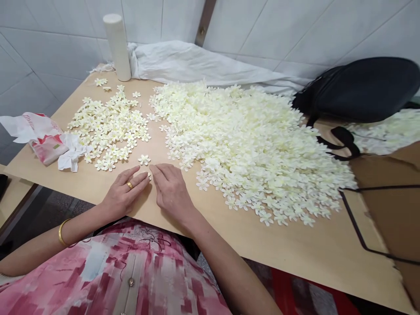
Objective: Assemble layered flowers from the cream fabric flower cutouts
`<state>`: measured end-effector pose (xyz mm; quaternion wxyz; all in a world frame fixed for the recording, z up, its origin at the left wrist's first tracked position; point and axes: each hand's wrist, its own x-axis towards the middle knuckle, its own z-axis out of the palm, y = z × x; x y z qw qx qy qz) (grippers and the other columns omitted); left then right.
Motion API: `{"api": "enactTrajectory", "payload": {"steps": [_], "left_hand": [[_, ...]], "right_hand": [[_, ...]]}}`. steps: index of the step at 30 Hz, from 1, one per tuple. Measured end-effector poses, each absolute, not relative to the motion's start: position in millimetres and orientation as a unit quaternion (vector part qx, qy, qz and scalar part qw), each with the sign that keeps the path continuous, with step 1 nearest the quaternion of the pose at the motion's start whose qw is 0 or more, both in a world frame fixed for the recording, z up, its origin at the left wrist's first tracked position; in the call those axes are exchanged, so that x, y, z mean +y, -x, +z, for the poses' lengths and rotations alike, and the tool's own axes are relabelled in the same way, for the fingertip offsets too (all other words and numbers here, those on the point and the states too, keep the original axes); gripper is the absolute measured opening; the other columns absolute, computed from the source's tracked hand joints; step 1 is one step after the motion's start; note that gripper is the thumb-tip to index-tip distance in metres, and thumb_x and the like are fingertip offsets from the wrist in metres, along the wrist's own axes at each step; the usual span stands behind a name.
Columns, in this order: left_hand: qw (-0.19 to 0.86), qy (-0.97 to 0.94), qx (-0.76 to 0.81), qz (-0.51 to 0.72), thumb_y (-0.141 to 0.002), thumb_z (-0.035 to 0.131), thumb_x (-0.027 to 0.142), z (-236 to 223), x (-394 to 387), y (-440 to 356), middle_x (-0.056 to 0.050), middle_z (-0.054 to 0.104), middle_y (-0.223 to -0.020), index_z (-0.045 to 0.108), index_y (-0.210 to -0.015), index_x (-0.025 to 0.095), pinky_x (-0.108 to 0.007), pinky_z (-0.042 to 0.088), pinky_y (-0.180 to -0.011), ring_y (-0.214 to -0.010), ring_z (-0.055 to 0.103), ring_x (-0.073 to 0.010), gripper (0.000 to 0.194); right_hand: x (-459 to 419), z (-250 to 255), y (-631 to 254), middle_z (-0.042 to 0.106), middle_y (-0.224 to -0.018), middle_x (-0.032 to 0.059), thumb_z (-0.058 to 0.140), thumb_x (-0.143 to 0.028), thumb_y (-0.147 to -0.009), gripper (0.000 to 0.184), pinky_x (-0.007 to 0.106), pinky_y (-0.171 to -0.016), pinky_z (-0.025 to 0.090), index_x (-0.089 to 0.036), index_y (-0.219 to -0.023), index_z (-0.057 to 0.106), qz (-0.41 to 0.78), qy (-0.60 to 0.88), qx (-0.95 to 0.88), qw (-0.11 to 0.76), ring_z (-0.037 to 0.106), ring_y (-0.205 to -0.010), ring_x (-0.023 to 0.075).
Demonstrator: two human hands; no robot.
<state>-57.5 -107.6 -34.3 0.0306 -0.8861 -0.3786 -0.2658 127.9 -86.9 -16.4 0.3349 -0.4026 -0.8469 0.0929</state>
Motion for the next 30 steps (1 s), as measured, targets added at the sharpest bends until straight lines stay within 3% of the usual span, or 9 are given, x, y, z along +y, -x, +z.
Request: {"api": "enactTrajectory", "payload": {"steps": [5, 13, 20, 25, 30], "left_hand": [[0.036, 0.892, -0.362, -0.268, -0.084, 0.041, 0.008, -34.4, -110.1, 60.5, -0.018, 0.058, -0.122, 0.049, -0.125, 0.010, -0.048, 0.041, -0.099, -0.131, 0.036, -0.0290, 0.042], [0.026, 0.898, -0.352, -0.261, -0.084, 0.037, 0.009, -30.5, -105.9, 58.7, -0.018, 0.062, -0.116, 0.049, -0.122, 0.009, -0.041, 0.047, -0.098, -0.120, 0.051, -0.0235, 0.040], [0.020, 0.899, -0.346, -0.267, -0.081, 0.042, 0.010, -27.5, -98.9, 47.1, -0.017, 0.067, -0.099, 0.058, -0.103, 0.008, -0.042, 0.048, -0.096, -0.105, 0.059, -0.0247, 0.027], [0.015, 0.890, -0.364, -0.274, -0.078, 0.046, 0.011, -26.7, -100.0, 44.2, -0.017, 0.067, -0.096, 0.061, -0.098, 0.007, -0.042, 0.048, -0.094, -0.102, 0.059, -0.0259, 0.025], [-0.003, 0.885, -0.376, -0.275, -0.084, 0.043, 0.013, -28.7, -107.6, 52.3, -0.014, 0.066, -0.109, 0.059, -0.112, 0.012, -0.046, 0.044, -0.096, -0.113, 0.054, -0.0265, 0.032]], "right_hand": [[-86.2, -18.0, -120.3, 0.062, -0.113, 0.0132, 0.037, -0.005, -0.081, 0.043, 0.041, -0.091, 0.047, -0.014, -0.119, 0.053, 0.138, 0.373, -0.859, 0.323, 0.054, -0.107, 0.0225], [-91.2, -12.4, -113.2, 0.057, -0.123, 0.0182, 0.037, 0.001, -0.077, 0.048, 0.041, -0.097, 0.046, -0.007, -0.123, 0.050, 0.194, 0.360, -0.881, 0.239, 0.052, -0.114, 0.0221], [-90.3, -7.7, -114.3, 0.055, -0.125, 0.0184, 0.037, 0.001, -0.074, 0.054, 0.044, -0.098, 0.045, -0.009, -0.127, 0.046, 0.242, 0.371, -0.871, 0.213, 0.051, -0.116, 0.0230], [-90.0, -8.8, -110.0, 0.059, -0.121, 0.0157, 0.038, 0.000, -0.075, 0.050, 0.039, -0.096, 0.046, -0.010, -0.123, 0.050, 0.239, 0.398, -0.855, 0.229, 0.054, -0.112, 0.0215], [-89.0, -7.4, -116.9, 0.069, -0.101, 0.0086, 0.038, -0.008, -0.083, 0.035, 0.031, -0.079, 0.052, -0.016, -0.111, 0.056, 0.298, 0.420, -0.816, 0.261, 0.064, -0.088, 0.0170]]}}
